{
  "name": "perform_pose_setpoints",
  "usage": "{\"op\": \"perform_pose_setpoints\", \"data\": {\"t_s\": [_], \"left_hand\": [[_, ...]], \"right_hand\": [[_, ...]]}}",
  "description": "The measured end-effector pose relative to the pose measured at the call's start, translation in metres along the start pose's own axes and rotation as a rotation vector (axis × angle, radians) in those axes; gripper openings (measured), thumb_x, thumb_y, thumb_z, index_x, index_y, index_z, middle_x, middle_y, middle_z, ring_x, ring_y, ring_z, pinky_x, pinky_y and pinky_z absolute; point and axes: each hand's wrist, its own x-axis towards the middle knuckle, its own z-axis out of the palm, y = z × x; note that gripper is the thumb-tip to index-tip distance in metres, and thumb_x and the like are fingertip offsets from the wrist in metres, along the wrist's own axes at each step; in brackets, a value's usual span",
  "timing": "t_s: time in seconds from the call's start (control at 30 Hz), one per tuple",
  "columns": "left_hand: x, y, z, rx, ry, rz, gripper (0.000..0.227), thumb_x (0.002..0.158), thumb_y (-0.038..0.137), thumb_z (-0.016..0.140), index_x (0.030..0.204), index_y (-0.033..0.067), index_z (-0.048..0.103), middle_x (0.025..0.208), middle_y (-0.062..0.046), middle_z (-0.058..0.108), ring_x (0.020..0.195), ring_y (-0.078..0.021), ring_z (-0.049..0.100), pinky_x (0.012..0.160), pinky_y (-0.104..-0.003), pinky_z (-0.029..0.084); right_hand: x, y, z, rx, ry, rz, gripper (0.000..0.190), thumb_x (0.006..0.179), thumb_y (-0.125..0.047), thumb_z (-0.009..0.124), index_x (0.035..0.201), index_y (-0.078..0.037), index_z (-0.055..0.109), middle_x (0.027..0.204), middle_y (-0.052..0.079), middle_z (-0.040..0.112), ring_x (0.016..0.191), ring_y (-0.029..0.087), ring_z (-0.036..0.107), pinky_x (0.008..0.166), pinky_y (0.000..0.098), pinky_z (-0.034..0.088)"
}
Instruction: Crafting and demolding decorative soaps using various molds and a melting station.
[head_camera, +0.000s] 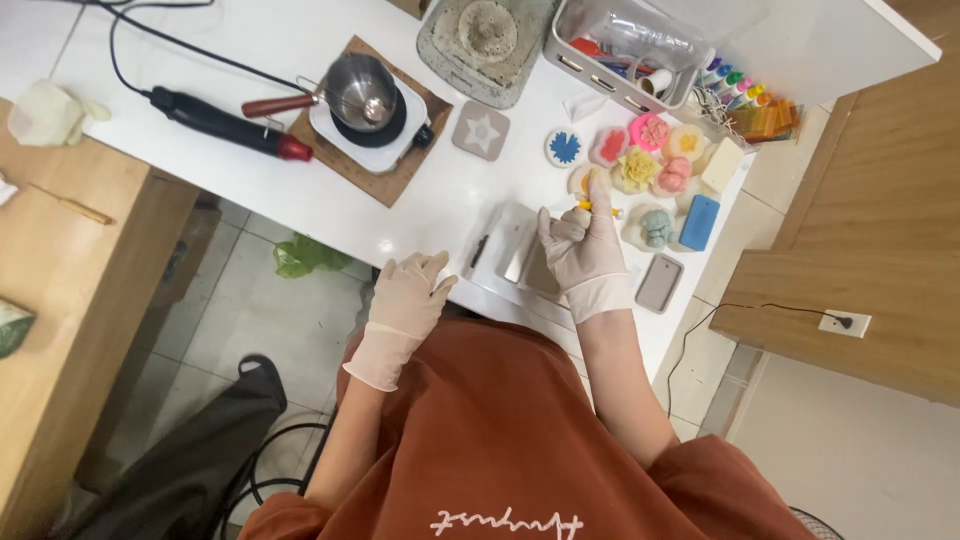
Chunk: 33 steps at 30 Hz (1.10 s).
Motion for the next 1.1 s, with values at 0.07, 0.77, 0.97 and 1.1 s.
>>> {"op": "perform_pose_setpoints", "data": {"t_s": [0.07,0.77,0.97,1.1], "left_hand": [[0.015,-0.024,-0.013,-0.015,0.039,0.052,0.034,0.098,0.031,0.060,0.125,0.0105,0.066,0.106,-0.011,0.068,0.101,-0.0303,0.064,0.097,-0.046,0.044],[0.159,-0.219,-0.104,0.302,0.248,0.215,0.054,0.100,0.050,0.066,0.147,0.0239,0.059,0.096,-0.005,0.067,0.084,-0.0237,0.064,0.083,-0.042,0.049],[0.160,-0.230,-0.088,0.502,0.313,0.279,0.044,0.102,0.055,0.058,0.142,0.0360,0.063,0.078,0.002,0.061,0.064,-0.0173,0.058,0.067,-0.036,0.044],[0.156,-0.235,-0.076,0.658,0.365,0.298,0.046,0.100,0.058,0.056,0.142,0.0417,0.063,0.073,0.005,0.055,0.062,-0.0133,0.055,0.066,-0.034,0.041]], "right_hand": [[0.001,0.021,0.026,-0.032,0.041,-0.043,0.029,0.092,-0.040,0.075,0.084,-0.018,0.058,0.054,-0.007,0.046,0.045,0.009,0.043,0.090,0.0370,0.059],[0.094,0.193,0.128,-0.788,0.063,-0.672,0.018,0.099,-0.007,0.071,0.115,0.002,0.074,0.111,0.006,0.075,0.093,0.009,0.066,0.084,0.0220,0.054],[0.077,0.196,0.121,-0.994,0.103,-0.701,0.020,0.098,-0.006,0.071,0.116,0.000,0.074,0.111,0.005,0.074,0.090,0.010,0.062,0.084,0.0229,0.054],[0.073,0.196,0.103,-1.070,0.108,-0.842,0.019,0.097,-0.005,0.073,0.115,0.000,0.072,0.113,0.005,0.072,0.096,0.010,0.064,0.087,0.0232,0.054]]}}
